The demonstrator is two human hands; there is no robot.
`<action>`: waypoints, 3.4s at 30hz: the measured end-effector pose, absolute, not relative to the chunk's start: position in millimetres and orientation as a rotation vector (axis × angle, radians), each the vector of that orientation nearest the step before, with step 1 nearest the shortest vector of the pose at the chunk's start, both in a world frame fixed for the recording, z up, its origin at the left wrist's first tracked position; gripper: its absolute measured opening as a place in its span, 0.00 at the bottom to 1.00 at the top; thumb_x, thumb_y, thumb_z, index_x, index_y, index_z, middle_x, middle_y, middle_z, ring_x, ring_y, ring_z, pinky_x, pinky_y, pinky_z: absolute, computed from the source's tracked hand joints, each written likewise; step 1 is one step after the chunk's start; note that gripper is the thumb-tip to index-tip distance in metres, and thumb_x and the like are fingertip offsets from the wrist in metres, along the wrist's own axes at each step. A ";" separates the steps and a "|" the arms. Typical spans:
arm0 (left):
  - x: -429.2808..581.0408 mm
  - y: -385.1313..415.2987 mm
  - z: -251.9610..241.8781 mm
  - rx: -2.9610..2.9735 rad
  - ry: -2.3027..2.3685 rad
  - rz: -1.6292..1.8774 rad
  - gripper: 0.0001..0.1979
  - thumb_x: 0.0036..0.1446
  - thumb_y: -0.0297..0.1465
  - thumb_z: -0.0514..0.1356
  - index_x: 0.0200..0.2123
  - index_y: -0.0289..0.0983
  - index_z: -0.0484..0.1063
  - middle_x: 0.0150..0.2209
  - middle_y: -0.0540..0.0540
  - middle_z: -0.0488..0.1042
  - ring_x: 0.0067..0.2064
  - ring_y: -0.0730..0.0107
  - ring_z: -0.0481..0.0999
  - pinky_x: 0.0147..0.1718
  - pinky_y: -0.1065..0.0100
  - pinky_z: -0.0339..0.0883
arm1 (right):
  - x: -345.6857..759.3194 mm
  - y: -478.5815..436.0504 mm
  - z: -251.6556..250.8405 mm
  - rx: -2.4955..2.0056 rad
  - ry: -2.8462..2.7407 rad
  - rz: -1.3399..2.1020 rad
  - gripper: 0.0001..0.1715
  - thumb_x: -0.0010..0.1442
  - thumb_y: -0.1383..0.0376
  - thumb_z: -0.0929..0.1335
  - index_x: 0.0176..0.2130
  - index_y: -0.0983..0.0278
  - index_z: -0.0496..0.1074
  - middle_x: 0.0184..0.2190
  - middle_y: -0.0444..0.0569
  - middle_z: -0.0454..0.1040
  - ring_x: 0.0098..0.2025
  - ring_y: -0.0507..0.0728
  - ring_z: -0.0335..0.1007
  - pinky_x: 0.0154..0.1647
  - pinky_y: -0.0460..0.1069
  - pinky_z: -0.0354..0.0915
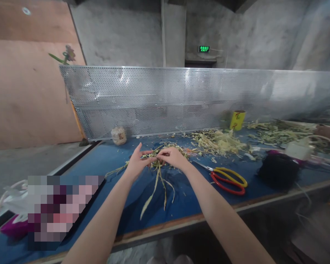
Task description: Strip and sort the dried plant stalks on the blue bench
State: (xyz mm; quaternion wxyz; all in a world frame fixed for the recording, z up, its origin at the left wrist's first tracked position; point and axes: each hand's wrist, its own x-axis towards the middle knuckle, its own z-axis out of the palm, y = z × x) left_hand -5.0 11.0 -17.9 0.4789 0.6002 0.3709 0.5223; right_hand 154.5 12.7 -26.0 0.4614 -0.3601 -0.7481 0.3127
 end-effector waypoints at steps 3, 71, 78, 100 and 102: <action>-5.4 9.3 -16.2 1.480 0.967 1.274 0.48 0.35 0.25 0.65 0.58 0.34 0.42 0.37 0.42 0.67 0.21 0.82 0.66 0.18 0.74 0.60 | 152.2 11.4 -24.8 -0.923 -1.768 0.797 0.08 0.47 0.63 0.67 0.24 0.66 0.73 0.18 0.44 0.68 0.18 0.50 0.63 0.21 0.45 0.61; 4.8 1.1 -14.4 1.045 0.699 1.305 0.25 0.43 0.19 0.58 0.47 0.36 0.58 0.27 0.49 0.71 0.29 0.72 0.72 0.30 0.63 0.70 | 137.3 -11.0 -20.7 -1.043 -2.010 -0.497 0.12 0.59 0.68 0.58 0.35 0.63 0.69 0.35 0.49 0.68 0.36 0.51 0.64 0.34 0.44 0.57; -2.2 1.1 -13.2 1.154 0.690 1.261 0.40 0.41 0.20 0.60 0.57 0.37 0.45 0.30 0.47 0.73 0.28 0.73 0.71 0.27 0.67 0.69 | 141.7 -5.5 -20.2 -0.903 -1.930 -0.214 0.10 0.56 0.69 0.60 0.33 0.63 0.70 0.34 0.48 0.69 0.35 0.51 0.65 0.34 0.44 0.60; -4.2 -1.2 -15.0 1.187 0.644 1.209 0.38 0.43 0.23 0.60 0.56 0.34 0.47 0.30 0.47 0.71 0.25 0.76 0.69 0.16 0.75 0.62 | 139.1 4.7 -24.8 -0.725 -1.783 0.102 0.07 0.48 0.75 0.63 0.26 0.64 0.67 0.27 0.47 0.68 0.32 0.53 0.64 0.34 0.46 0.61; -6.8 -0.4 -16.1 1.159 0.626 1.183 0.37 0.43 0.21 0.60 0.56 0.32 0.48 0.29 0.46 0.72 0.24 0.76 0.69 0.18 0.74 0.64 | 139.9 5.6 -26.3 -0.713 -1.812 0.079 0.08 0.48 0.75 0.63 0.26 0.64 0.67 0.28 0.47 0.68 0.33 0.53 0.64 0.35 0.46 0.61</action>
